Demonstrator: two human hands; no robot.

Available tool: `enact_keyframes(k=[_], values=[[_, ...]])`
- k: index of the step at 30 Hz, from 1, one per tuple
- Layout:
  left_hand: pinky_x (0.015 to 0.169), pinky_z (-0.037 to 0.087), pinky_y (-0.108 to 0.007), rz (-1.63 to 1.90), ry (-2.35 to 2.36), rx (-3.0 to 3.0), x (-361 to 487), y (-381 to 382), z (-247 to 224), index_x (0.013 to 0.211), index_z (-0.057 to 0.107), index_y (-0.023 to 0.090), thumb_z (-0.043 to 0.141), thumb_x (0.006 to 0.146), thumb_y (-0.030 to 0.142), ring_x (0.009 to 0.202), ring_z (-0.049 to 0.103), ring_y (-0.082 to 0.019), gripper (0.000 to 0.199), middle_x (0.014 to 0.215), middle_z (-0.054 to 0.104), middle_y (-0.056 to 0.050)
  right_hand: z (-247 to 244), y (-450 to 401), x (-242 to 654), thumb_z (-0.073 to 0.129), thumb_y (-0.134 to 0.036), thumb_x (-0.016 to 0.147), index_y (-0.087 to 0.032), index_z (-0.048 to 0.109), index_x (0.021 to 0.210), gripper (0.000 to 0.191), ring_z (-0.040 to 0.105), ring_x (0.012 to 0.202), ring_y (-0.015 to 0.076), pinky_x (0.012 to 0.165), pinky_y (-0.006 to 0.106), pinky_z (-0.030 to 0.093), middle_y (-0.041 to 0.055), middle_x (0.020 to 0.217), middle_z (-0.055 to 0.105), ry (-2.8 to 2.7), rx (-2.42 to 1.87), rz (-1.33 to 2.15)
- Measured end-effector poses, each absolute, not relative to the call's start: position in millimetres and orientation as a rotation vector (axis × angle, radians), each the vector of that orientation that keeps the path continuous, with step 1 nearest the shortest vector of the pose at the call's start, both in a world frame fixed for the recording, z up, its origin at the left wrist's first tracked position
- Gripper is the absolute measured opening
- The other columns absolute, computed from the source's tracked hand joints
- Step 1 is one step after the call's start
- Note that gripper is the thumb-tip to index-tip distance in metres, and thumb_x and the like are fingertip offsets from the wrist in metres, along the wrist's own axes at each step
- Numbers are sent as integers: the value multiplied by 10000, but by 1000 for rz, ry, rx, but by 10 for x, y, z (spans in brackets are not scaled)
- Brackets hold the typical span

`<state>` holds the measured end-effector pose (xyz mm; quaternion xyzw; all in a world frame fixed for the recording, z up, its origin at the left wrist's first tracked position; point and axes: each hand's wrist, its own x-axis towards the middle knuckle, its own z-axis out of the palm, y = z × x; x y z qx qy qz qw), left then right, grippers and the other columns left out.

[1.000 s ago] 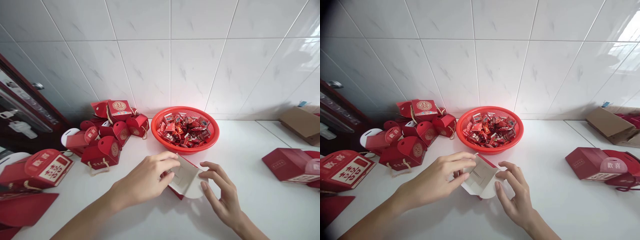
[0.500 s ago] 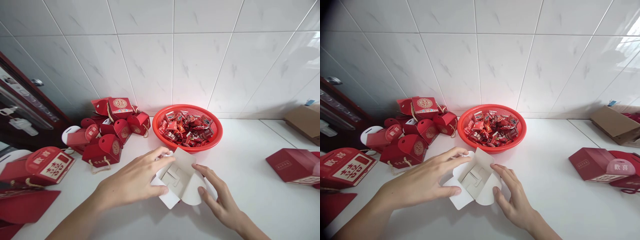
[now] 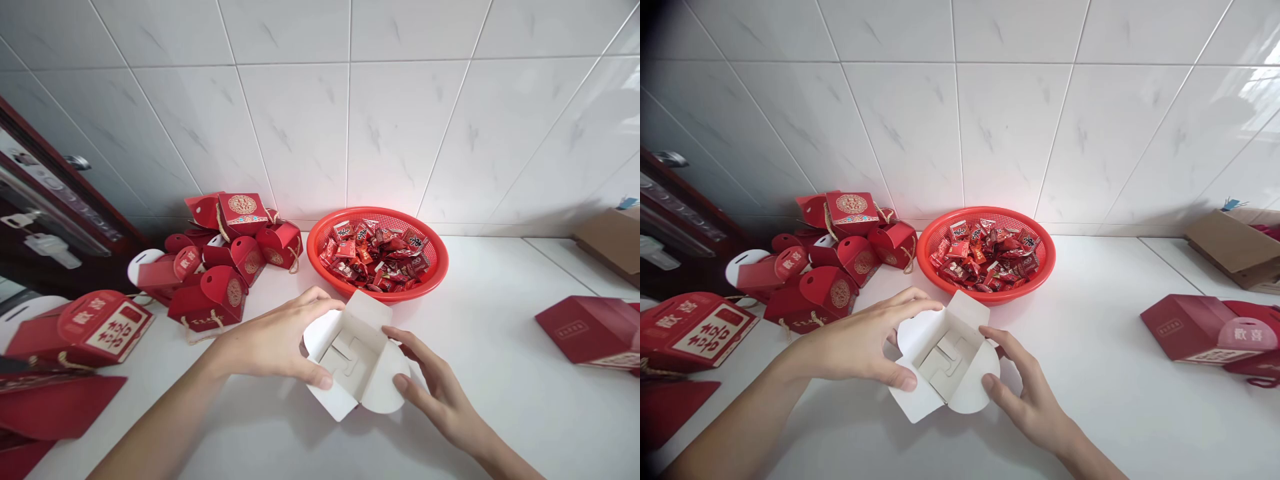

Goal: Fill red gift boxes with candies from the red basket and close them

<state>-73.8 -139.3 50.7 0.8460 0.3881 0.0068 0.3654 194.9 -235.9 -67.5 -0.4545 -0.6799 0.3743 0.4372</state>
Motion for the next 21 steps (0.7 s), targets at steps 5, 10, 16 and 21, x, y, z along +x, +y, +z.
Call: enact_keyframes(k=[5,10,16,21], values=[[717,504,-269,-117,1128,2132,-714,-1588,562,1351,535,351,807,702,531,969,642,-220,726,1227,517,-12,-709,-2329,1975,610,-454,976,-398,571,1418,447,528,1360,296,1117,427,425,32,1471,590,-1548,-1098,1188],[761,501,-332,-172,1282,2228,-726,-1847,519,1349,542,335,776,711,564,1013,631,-278,717,1275,521,-45,-686,-2237,1945,664,-437,924,-354,639,1366,450,511,1386,316,1126,449,421,54,1483,592,-1423,-986,1384],[947,495,-433,-89,1311,2313,-692,-1872,494,1291,600,269,765,711,599,1229,515,-369,687,1256,548,-106,-654,-2029,1854,653,-306,849,-311,703,1284,438,555,1333,316,1098,473,446,52,1382,676,-1350,-916,1441],[933,514,-435,-120,1310,2220,-698,-1862,488,1388,547,277,716,733,685,1257,544,-379,789,1395,501,-131,-621,-1924,1773,607,-271,812,-292,734,1224,432,614,1242,316,1005,456,505,53,1317,714,-1296,-939,1452]])
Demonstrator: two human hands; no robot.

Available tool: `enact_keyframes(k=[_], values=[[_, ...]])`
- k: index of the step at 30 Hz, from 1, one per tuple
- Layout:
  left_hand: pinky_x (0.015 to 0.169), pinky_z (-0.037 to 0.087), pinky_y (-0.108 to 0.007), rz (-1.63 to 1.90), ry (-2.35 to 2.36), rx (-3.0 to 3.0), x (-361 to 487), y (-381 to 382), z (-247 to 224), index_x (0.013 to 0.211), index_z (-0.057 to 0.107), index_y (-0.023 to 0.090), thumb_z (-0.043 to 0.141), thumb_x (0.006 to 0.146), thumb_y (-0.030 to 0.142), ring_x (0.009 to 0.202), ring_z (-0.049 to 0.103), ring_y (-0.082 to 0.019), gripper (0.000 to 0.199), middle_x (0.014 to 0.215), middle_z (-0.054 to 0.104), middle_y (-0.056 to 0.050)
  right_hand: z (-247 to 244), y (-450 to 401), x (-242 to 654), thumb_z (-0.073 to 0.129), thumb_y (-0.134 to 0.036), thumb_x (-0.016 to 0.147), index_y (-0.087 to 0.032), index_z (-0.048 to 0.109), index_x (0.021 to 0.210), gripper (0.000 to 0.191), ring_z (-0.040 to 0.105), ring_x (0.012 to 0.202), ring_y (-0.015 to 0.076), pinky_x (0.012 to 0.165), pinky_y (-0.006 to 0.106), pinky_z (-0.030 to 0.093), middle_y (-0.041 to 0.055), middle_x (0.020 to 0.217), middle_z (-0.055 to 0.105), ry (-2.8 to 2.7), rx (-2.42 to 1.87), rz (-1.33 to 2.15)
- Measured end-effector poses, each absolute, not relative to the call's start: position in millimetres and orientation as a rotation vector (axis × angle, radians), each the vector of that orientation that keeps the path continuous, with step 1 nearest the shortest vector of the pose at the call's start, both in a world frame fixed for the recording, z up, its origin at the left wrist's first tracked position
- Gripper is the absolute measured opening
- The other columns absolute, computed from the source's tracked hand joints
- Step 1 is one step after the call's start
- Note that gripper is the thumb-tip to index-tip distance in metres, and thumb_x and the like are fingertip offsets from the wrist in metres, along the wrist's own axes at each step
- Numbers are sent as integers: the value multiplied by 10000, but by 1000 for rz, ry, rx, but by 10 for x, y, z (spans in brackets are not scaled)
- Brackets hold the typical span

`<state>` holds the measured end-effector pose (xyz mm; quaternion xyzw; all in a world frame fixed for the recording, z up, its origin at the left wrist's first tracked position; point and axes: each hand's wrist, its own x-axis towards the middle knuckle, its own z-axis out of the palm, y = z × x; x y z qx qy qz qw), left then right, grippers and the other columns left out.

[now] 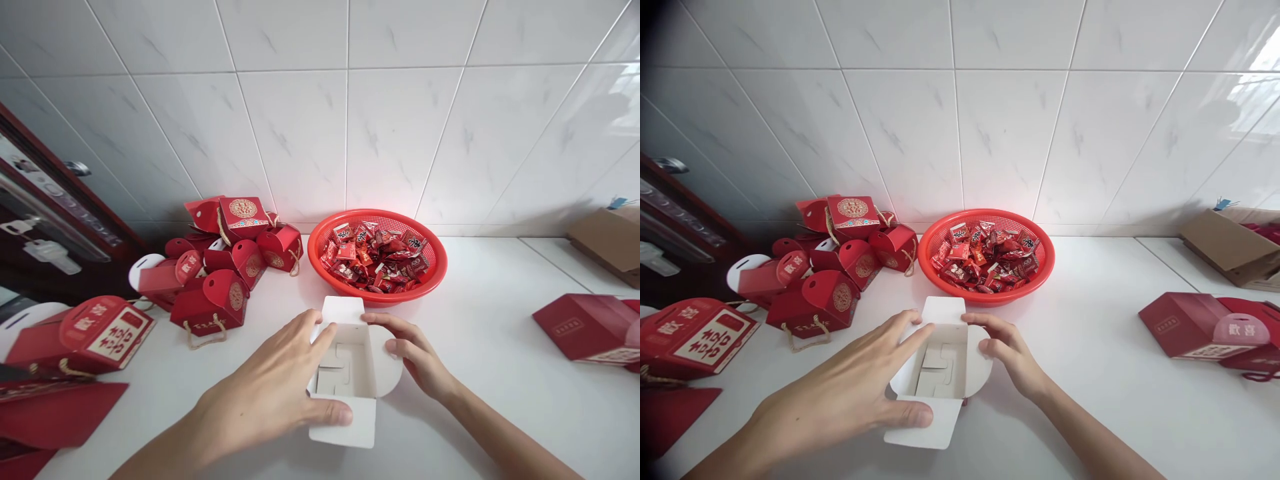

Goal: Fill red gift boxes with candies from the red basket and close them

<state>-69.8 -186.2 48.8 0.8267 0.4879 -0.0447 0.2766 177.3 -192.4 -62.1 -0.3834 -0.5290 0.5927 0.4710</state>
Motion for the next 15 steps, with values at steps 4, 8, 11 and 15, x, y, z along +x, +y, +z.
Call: enact_keyframes(k=[4,8,11,15], values=[[978,495,-437,-122,1288,2221,-724,-1852,481,1355,571,261,711,749,677,1288,527,-381,749,1403,494,-127,-637,-1941,1761,609,-259,814,-302,741,1227,436,586,1290,318,1036,446,485,45,1373,687,-1268,-953,1450],[970,484,-418,-124,1233,2240,-730,-1847,529,1261,606,254,713,774,654,1244,536,-359,639,1321,525,-100,-662,-2000,1750,615,-281,842,-315,728,1255,430,557,1328,319,1048,441,481,40,1421,656,-1260,-972,1448],[908,494,-387,-138,1221,2236,-728,-1838,557,1181,624,250,713,779,658,1175,561,-338,580,1241,540,-81,-665,-2031,1735,617,-316,859,-305,717,1272,425,567,1316,331,1033,455,495,55,1432,647,-1278,-993,1437],[860,495,-374,-136,1216,2230,-716,-1792,536,1207,609,251,718,758,692,1121,577,-329,639,1207,533,-78,-646,-2029,1741,618,-354,874,-292,720,1267,410,594,1290,339,1014,466,515,76,1405,666,-1305,-1001,1389]])
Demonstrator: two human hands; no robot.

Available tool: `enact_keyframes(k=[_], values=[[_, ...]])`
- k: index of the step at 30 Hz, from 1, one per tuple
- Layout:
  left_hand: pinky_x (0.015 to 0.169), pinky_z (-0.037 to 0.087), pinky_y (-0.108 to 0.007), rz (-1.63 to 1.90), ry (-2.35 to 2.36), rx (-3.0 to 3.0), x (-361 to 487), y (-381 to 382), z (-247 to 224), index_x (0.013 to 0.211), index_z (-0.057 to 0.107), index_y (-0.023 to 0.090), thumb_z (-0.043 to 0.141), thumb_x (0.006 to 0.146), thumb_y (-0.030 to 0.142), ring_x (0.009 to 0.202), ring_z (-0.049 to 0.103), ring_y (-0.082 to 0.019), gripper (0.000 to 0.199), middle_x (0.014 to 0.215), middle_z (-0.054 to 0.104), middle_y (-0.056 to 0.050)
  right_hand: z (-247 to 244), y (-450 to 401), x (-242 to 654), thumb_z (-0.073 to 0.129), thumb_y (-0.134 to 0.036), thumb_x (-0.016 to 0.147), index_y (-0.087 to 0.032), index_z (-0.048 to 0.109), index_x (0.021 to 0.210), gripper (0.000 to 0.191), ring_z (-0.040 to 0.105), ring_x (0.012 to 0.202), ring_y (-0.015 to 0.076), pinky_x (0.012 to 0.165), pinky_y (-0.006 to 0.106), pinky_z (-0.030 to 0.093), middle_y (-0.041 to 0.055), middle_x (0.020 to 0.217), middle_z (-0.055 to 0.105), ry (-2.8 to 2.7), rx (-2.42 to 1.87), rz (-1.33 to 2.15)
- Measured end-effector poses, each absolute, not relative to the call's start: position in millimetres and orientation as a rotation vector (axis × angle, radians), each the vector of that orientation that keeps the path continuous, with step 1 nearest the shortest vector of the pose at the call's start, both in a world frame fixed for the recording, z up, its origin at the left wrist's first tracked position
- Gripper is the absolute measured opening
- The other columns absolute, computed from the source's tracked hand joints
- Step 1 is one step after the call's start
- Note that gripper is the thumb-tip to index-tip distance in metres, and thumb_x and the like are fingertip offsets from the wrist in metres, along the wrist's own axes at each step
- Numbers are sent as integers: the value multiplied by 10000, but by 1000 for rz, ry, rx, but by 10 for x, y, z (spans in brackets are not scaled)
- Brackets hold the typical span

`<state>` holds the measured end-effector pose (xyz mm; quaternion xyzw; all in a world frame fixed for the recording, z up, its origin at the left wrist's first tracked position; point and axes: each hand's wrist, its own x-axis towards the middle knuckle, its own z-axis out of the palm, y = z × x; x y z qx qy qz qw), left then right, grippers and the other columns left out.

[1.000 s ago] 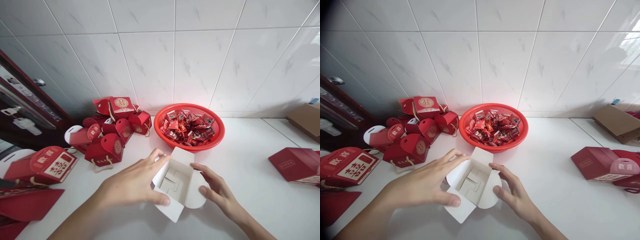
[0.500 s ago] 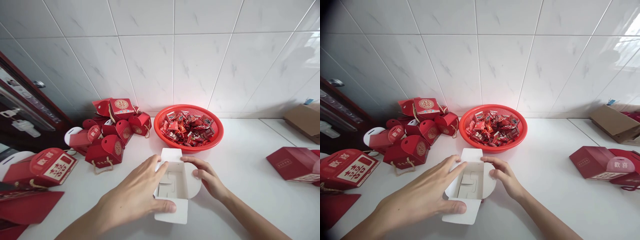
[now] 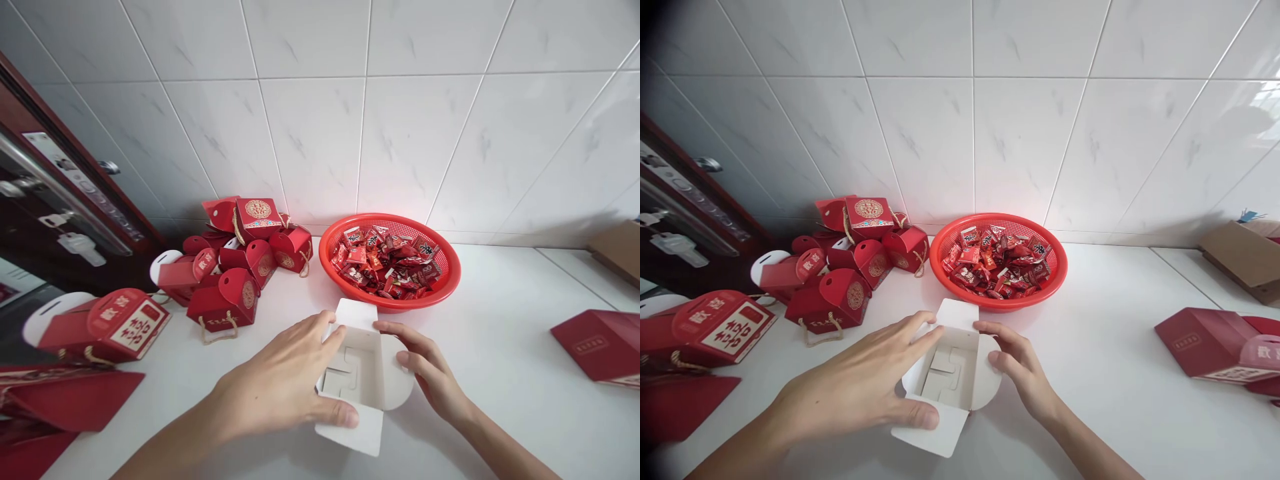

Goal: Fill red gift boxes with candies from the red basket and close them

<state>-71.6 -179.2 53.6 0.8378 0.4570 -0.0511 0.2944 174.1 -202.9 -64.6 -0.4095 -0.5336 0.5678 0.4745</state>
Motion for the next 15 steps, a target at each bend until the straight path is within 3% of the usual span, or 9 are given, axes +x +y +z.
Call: enact_keyframes(k=[8,15], values=[[875,489,-380,-75,1184,2322,-622,-1675,440,1298,586,265,739,711,722,1196,552,-361,760,1303,514,-94,-504,-1942,1846,640,-447,884,-257,754,1138,337,685,1058,292,862,388,571,84,1220,736,-1438,-1091,1125],[896,501,-409,-68,1202,2333,-603,-1669,397,1409,537,253,721,689,771,1200,552,-380,906,1310,524,-114,-409,-1916,1893,574,-532,956,-243,736,1065,349,665,837,223,735,338,558,75,1044,749,-1635,-1148,877]])
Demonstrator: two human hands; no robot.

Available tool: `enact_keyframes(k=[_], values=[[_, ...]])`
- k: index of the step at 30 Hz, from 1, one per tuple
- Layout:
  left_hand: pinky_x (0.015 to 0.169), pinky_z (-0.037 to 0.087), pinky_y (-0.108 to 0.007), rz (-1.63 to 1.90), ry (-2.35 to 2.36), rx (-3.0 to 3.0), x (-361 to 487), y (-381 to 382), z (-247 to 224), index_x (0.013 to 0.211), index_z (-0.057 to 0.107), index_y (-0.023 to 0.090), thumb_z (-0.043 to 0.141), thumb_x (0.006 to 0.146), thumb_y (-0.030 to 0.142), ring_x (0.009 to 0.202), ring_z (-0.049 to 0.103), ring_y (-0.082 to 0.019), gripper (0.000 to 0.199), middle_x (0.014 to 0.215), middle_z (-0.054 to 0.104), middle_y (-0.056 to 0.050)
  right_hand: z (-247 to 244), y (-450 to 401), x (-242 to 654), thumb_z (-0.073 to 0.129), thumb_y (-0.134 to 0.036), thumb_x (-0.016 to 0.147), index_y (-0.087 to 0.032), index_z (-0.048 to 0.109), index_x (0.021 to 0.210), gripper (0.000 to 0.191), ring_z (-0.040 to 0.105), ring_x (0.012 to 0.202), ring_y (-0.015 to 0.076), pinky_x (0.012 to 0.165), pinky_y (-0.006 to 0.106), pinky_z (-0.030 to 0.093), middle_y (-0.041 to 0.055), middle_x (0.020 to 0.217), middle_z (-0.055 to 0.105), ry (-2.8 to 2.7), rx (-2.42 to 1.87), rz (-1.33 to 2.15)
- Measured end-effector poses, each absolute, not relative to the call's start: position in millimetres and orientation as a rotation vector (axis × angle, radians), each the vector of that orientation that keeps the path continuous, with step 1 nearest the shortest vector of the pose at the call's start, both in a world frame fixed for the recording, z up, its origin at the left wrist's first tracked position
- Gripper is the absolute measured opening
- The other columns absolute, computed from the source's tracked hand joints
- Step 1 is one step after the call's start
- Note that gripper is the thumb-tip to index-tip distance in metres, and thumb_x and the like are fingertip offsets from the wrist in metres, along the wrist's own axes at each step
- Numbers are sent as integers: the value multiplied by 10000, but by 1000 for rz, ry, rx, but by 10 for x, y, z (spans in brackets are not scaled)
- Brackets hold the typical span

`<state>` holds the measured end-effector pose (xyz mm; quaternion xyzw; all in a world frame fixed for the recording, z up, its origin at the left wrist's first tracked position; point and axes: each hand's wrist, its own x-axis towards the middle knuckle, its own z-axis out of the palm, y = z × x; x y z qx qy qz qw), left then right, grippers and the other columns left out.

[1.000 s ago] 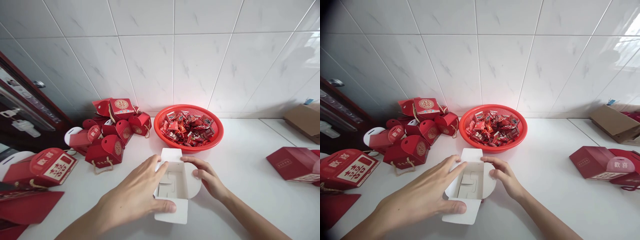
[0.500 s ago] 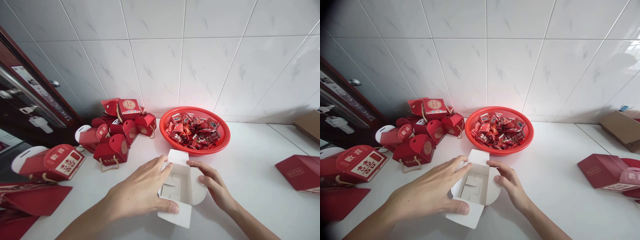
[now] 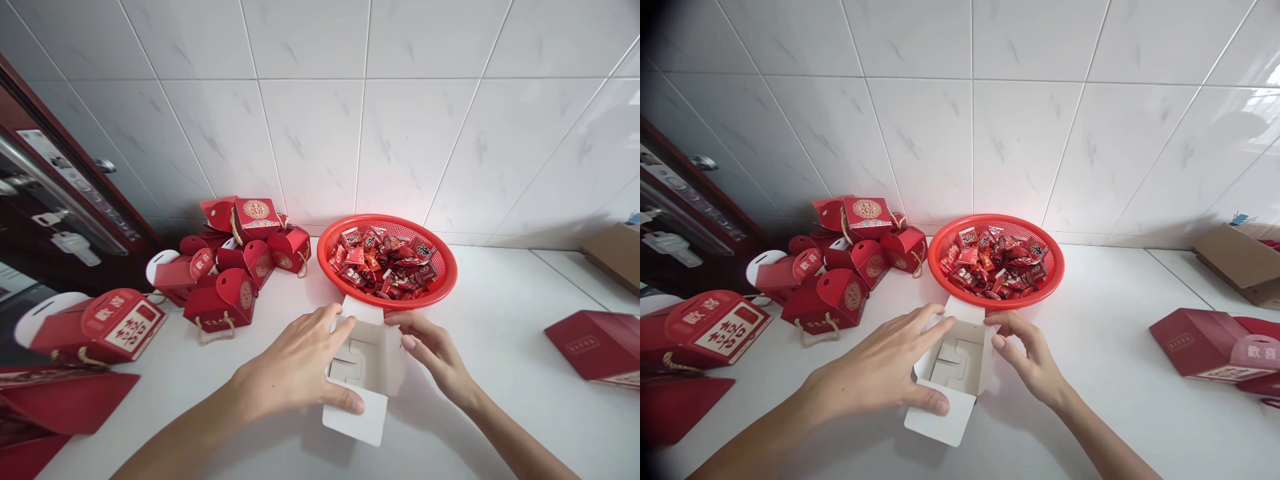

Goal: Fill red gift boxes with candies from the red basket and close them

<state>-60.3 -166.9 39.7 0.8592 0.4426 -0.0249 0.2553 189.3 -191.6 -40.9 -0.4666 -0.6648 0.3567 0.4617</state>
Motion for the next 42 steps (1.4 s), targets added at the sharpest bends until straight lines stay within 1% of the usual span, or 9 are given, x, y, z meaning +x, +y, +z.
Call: enact_keyframes(k=[10,17,20,23,25,28,32,37,42], values=[[1061,447,-488,-47,1162,2393,-657,-1704,404,1431,554,258,702,751,734,1371,470,-420,843,1532,459,-153,-33,-1741,1967,654,-383,924,-250,653,824,167,619,683,206,654,353,538,42,771,695,-1683,-1172,283],[1131,403,-493,-63,1096,2443,-661,-1691,429,1514,494,251,570,827,798,1460,398,-417,881,1649,349,-168,207,-1152,2133,634,-368,786,-239,355,474,438,382,511,134,537,306,382,-25,508,417,-1409,-1477,124],[1144,408,-496,-29,1094,2474,-639,-1684,461,1525,488,263,554,862,773,1474,391,-411,839,1647,365,-150,256,-929,2178,661,-403,735,-233,533,492,323,453,498,150,549,312,412,-18,471,506,-1377,-1506,274],[1120,447,-492,42,1094,2498,-632,-1658,504,1488,535,276,533,896,744,1433,456,-399,755,1635,392,-133,229,-774,2205,688,-366,683,-218,746,695,159,668,665,235,637,340,504,52,707,758,-1364,-1478,447],[1100,473,-484,100,1102,2510,-647,-1630,535,1453,571,284,507,912,742,1410,489,-389,712,1624,413,-121,174,-704,2215,682,-312,660,-219,768,716,138,717,740,267,679,358,527,73,782,793,-1339,-1489,471],[1091,490,-470,236,1139,2513,-684,-1558,579,1413,609,293,491,938,715,1386,520,-363,646,1597,458,-101,95,-639,2224,705,-294,654,-217,746,649,88,689,637,252,645,359,505,61,667,755,-1307,-1533,447],[1112,481,-416,582,1238,2443,-676,-1307,634,1284,694,264,536,964,612,1314,587,-295,499,1487,579,-71,71,-612,2236,719,-383,711,-219,664,595,209,523,501,183,556,331,398,11,530,627,-1216,-1570,344],[946,552,-343,842,1220,2341,-460,-642,615,1033,757,198,608,899,481,1017,705,-238,347,1116,764,-68,83,-617,2244,701,-447,754,-256,228,441,599,215,491,108,509,304,253,-73,434,221,-1204,-1602,261],[890,531,-331,564,1319,2422,-136,22,472,941,769,189,539,885,331,955,718,-239,276,1016,794,-55,41,-587,2262,612,-321,749,-251,203,467,502,215,493,102,478,285,231,-68,462,209,-1237,-1564,350]])
